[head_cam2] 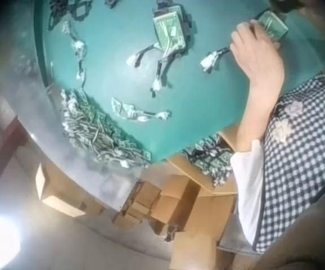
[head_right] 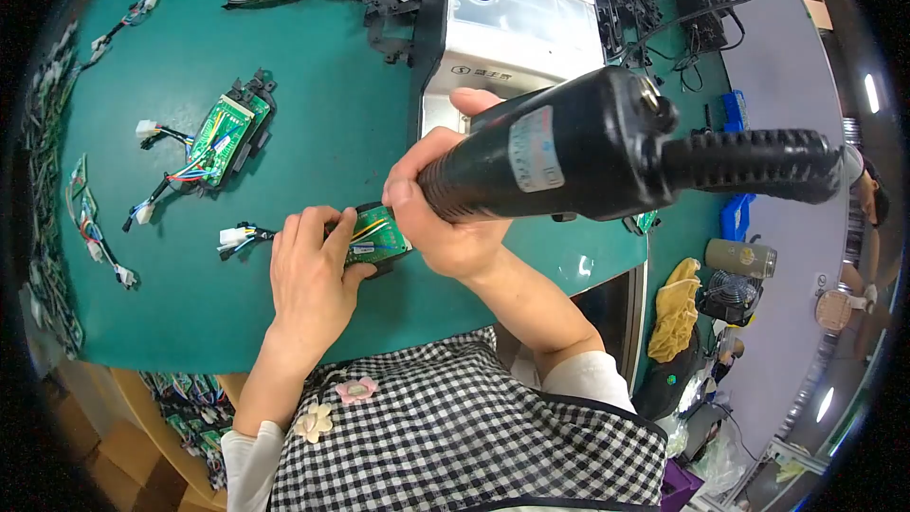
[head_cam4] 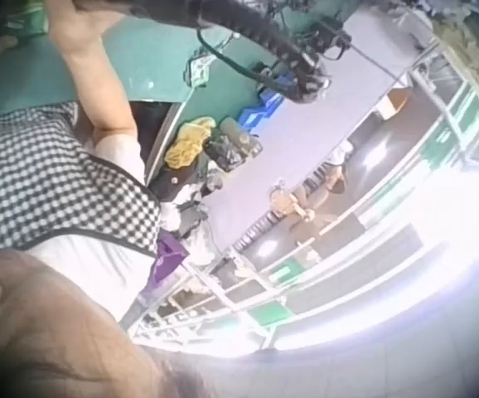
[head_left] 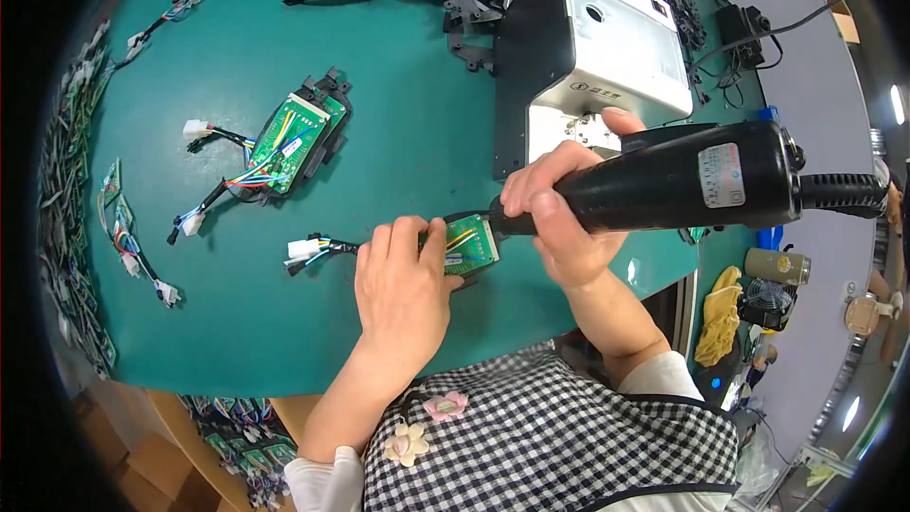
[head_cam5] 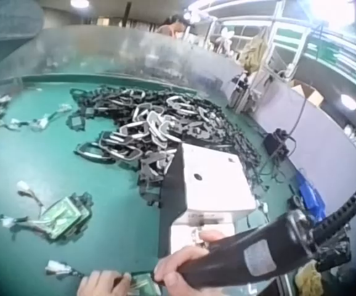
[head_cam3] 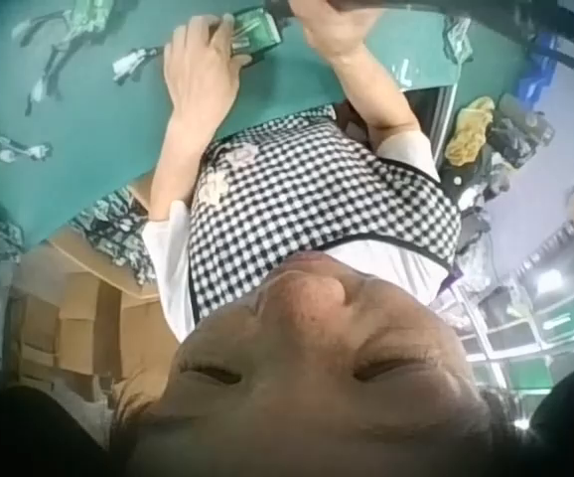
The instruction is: The person assembles electronic circuit boards into plastic housings by securing them with screws using a powered screwdriver.
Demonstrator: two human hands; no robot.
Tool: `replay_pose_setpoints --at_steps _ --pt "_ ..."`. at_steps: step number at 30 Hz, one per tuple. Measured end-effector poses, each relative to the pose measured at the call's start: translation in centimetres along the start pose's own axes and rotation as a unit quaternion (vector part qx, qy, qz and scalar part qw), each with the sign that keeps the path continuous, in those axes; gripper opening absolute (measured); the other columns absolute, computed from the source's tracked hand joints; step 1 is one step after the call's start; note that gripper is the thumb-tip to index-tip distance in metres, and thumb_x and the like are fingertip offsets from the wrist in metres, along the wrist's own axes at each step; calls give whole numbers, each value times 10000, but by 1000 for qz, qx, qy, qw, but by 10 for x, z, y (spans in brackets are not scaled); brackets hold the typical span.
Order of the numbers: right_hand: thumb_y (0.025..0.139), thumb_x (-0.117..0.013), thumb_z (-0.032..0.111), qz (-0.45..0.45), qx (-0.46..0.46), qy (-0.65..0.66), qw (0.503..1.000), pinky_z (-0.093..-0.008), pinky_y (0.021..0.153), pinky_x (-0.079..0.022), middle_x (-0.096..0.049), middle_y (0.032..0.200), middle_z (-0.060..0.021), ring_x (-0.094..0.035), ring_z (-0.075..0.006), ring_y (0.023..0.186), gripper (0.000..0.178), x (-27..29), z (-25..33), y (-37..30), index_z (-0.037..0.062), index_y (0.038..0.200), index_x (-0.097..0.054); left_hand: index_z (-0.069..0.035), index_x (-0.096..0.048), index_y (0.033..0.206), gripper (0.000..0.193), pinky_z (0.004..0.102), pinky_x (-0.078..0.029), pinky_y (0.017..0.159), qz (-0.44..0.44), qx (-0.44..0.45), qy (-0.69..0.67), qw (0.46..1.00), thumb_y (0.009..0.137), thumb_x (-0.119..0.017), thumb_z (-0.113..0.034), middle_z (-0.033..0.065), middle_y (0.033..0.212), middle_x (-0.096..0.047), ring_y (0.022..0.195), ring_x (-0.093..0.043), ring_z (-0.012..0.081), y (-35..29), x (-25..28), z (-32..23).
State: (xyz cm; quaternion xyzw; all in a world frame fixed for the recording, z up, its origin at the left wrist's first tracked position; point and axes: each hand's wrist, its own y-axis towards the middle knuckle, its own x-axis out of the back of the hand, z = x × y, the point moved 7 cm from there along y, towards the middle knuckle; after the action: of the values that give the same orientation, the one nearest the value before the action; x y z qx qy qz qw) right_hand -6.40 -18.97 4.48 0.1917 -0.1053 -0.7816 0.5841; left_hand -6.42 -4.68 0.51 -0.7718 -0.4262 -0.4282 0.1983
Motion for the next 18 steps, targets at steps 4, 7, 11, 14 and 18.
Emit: replay_pose_setpoints --at_steps 4,7,11,14,18 --pt "745 -571 -8 107 27 -65 992 -320 578 -480 -521 666 -95 -535 -184 571 694 -10 -2 7 52 1289 -145 21 -590 1036 514 336 -383 687 -4 -13 16 1000 560 -739 -101 65 925 -506 833 -490 225 1 1 -4" --pt "718 -572 -43 214 63 -126 967 -300 560 -477 -527 661 -94 -536 -179 559 671 -21 0 8 47 1267 -198 18 -590 1045 517 333 -377 677 -6 -7 19 1000 565 -737 -109 59 908 -508 816 -486 223 0 0 -3" --pt "740 -559 0 113 96 -105 983 -316 563 -482 -525 665 -92 -538 -186 554 657 -4 19 3 40 1278 -183 1 -591 1050 526 337 -379 688 -7 -5 28 1000 559 -746 -106 57 899 -510 825 -486 227 -1 -1 -5" --pt "763 -547 43 20 129 -84 988 -333 565 -487 -523 668 -90 -539 -193 550 648 13 42 7 33 1289 -168 -12 -592 1052 532 343 -383 703 -12 -1 22 1000 552 -755 -95 59 900 -511 848 -488 233 -5 -2 -8" --pt "759 -548 -20 -87 241 1 967 -293 554 -494 -537 663 -94 -551 -171 535 744 56 94 27 -1 1329 -71 -10 -592 1053 534 348 -386 715 -8 0 39 999 551 -761 -79 59 907 -514 862 -492 234 -8 -3 -8"
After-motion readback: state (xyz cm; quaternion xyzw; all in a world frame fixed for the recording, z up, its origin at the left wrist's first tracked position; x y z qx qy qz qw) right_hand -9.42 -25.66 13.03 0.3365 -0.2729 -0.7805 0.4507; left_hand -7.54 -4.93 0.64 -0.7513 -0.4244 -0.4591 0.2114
